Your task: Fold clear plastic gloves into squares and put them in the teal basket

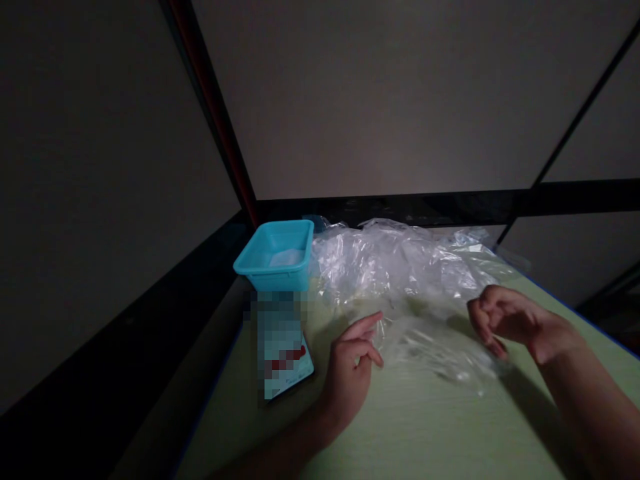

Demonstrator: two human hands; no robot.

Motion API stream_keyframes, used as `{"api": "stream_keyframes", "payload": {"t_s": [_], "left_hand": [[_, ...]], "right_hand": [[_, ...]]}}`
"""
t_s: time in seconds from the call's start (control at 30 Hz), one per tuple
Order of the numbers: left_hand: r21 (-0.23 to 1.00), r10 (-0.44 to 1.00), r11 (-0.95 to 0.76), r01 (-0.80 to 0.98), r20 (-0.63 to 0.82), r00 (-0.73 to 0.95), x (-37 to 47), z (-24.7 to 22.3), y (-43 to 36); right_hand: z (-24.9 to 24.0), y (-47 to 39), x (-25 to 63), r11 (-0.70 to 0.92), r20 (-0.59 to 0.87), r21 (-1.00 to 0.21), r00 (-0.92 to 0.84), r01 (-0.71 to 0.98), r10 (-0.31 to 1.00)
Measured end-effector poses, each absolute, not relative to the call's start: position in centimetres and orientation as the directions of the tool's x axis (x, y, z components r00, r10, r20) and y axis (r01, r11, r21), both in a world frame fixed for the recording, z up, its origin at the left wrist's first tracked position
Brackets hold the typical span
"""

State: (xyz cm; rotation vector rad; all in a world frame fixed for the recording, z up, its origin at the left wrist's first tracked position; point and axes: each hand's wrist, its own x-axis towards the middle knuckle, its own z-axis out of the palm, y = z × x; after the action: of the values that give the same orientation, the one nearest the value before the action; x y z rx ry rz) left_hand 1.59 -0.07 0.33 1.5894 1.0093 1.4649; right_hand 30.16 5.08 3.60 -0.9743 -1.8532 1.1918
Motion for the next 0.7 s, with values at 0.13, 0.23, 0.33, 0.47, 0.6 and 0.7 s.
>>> {"api": "stream_keyframes", "payload": {"t_s": [0.13,0.23,0.33,0.47,0.6,0.7], "left_hand": [[0.909,0.920,-0.387,0.156,0.369,0.132,1.6,-0.3,0.0],[0.906,0.935,-0.355,0.231,0.337,0.113,1.5,-0.9,0.2],[0.894,0.937,-0.343,0.288,0.347,0.038,1.4,-1.5,0.6],[0.855,0.901,-0.379,0.353,0.429,-0.072,1.0,-0.8,0.8],[0.743,0.803,-0.553,0.377,0.596,0.003,0.7,0.9,-0.2],[0.577,0.677,-0.736,0.353,0.625,0.389,1.2,1.6,-1.1]], "right_hand": [[5.2,5.8,27.7,0.156,0.112,-0.988,-0.749,-0.012,0.653],[5.5,5.7,26.3,0.076,-0.001,-0.996,-0.808,0.056,0.589],[4.8,5.7,25.3,-0.008,-0.133,-0.989,-0.866,0.148,0.482],[3.8,5.9,24.3,-0.075,-0.231,-0.973,-0.897,0.219,0.377],[3.4,6.1,23.3,-0.049,-0.183,-0.981,-0.829,0.186,0.529],[3.1,6.2,22.3,0.031,-0.024,-0.998,-0.751,0.060,0.660]]}}
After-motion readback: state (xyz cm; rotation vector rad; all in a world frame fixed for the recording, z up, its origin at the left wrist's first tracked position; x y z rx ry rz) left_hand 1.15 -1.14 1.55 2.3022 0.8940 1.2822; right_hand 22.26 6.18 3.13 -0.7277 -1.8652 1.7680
